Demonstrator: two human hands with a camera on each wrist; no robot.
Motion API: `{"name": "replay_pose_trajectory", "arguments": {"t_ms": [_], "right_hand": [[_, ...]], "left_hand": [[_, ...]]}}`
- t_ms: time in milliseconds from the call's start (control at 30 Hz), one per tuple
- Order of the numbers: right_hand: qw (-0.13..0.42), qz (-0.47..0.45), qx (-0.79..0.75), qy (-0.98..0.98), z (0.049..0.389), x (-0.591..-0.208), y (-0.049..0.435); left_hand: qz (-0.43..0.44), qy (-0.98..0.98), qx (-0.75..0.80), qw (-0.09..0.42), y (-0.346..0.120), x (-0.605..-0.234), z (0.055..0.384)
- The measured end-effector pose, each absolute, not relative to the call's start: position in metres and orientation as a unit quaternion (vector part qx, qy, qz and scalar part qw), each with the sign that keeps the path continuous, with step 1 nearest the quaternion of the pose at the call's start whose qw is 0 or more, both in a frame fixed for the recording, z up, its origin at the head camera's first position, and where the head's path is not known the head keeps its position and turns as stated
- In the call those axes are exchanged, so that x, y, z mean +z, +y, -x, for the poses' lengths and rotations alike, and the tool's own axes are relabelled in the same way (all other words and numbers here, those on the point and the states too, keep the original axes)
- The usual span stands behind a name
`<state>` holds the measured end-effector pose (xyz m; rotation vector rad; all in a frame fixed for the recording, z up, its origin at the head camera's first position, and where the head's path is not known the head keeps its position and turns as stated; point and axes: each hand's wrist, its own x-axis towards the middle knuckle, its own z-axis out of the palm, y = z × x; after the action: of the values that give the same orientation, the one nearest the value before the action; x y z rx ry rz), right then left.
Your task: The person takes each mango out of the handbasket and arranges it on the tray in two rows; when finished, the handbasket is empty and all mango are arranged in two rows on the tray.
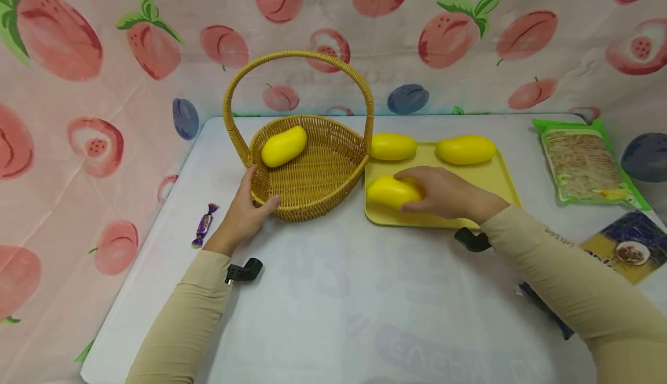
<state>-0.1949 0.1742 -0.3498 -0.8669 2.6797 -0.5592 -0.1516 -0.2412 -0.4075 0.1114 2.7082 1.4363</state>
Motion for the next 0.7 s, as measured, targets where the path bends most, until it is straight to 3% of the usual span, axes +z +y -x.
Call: {"name": "replay_pose_trajectory", "arguments": {"t_ms": [367,700], "right_hand": [[0.142,0.307,-0.18,0.924,0.19,-0.364,0.175],[0.117,0.337,-0.171,0.918,0.182,-0.368,0.172]], "left_hand": [[-0.031,0.883,0.466,0.043,-0.241,-0.407,0.151],[-0.028,0.882,0.468,0.042,-0.24,-0.406,0.151]]}}
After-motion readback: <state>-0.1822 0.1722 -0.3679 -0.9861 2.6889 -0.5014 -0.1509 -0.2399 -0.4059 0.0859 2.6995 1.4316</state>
